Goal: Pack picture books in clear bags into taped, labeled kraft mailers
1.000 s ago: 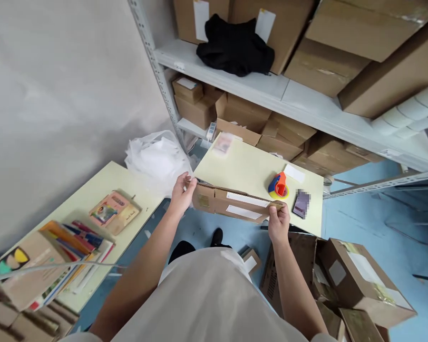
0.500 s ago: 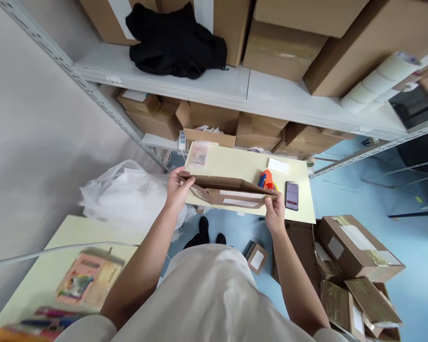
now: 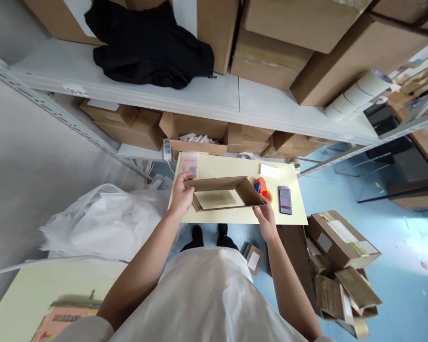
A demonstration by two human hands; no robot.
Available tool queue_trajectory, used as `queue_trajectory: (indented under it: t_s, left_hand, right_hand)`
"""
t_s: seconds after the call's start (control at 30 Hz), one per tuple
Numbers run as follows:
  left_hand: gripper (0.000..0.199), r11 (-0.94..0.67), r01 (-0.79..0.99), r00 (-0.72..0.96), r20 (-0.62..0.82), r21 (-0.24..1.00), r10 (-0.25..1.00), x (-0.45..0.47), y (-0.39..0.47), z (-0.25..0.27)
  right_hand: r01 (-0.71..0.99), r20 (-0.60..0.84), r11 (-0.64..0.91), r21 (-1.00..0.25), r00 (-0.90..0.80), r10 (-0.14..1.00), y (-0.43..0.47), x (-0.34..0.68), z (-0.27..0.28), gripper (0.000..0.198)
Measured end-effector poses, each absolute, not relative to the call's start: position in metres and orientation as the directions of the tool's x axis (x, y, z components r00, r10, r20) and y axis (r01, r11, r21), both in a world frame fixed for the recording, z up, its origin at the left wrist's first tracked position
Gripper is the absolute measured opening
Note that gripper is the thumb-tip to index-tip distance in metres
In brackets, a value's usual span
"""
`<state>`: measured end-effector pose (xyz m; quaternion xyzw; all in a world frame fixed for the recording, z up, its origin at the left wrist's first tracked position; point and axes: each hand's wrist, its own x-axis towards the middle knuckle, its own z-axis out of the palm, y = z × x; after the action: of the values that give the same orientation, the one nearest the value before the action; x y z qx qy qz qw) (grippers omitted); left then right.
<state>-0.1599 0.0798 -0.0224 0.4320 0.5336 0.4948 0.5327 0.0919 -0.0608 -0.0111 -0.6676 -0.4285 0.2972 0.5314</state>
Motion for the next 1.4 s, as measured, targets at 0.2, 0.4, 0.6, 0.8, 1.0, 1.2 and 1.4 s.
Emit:
queue_trajectory:
  t_s: [0.2,0.4,0.6,0.8,1.0,1.2,1.4]
  left_hand:
    - [0.064,0.079,0.127,0.085,-0.09,0.989,0.992,-0.155,0.092,-0.021]
    - [0.093,0.057,0.294,0.292,-0.146,0.954,0.945,-0.147,0.099,-0.035]
    - [0.099,0.114,0.3,-0.095,-0.089,0.947,0.991,-0.14,0.079,-0.055]
    - [0.054,0.134,0.374,-0.065,-0.118,0.918,0.991,-0.134,0.058,-0.036]
    - [0.064,0.029,0.51,0.071,-0.076,0.86,0.995,-0.144,0.062,-0.025]
    - [0.061,-0.172,0.698,0.259,-0.021,0.695,0.966,-0.14,0.061,-0.018]
    - [0.049,-0.292,0.788,0.389,-0.071,0.541,0.918,-0.119,0.059,-0.008]
  right_hand:
    - [0.033,-0.28,-0.31,-0.95,0.344,0.896,-0.051,0.1,-0.012,0.048]
    - [0.368,-0.269,-0.393,-0.843,0.344,0.899,-0.03,0.119,-0.012,0.03]
    - [0.68,-0.068,-0.338,-0.65,0.391,0.918,-0.022,0.129,-0.02,0.014]
    - [0.671,-0.106,-0.378,-0.638,0.409,0.906,-0.019,0.126,-0.02,0.007]
    - [0.632,-0.208,-0.372,-0.68,0.32,0.924,-0.012,0.137,-0.008,0.008]
    - [0.785,-0.141,-0.268,-0.559,0.229,0.963,-0.007,0.135,-0.001,0.007]
    - [0.87,-0.174,-0.237,-0.433,0.177,0.969,-0.004,0.117,0.0,0.018]
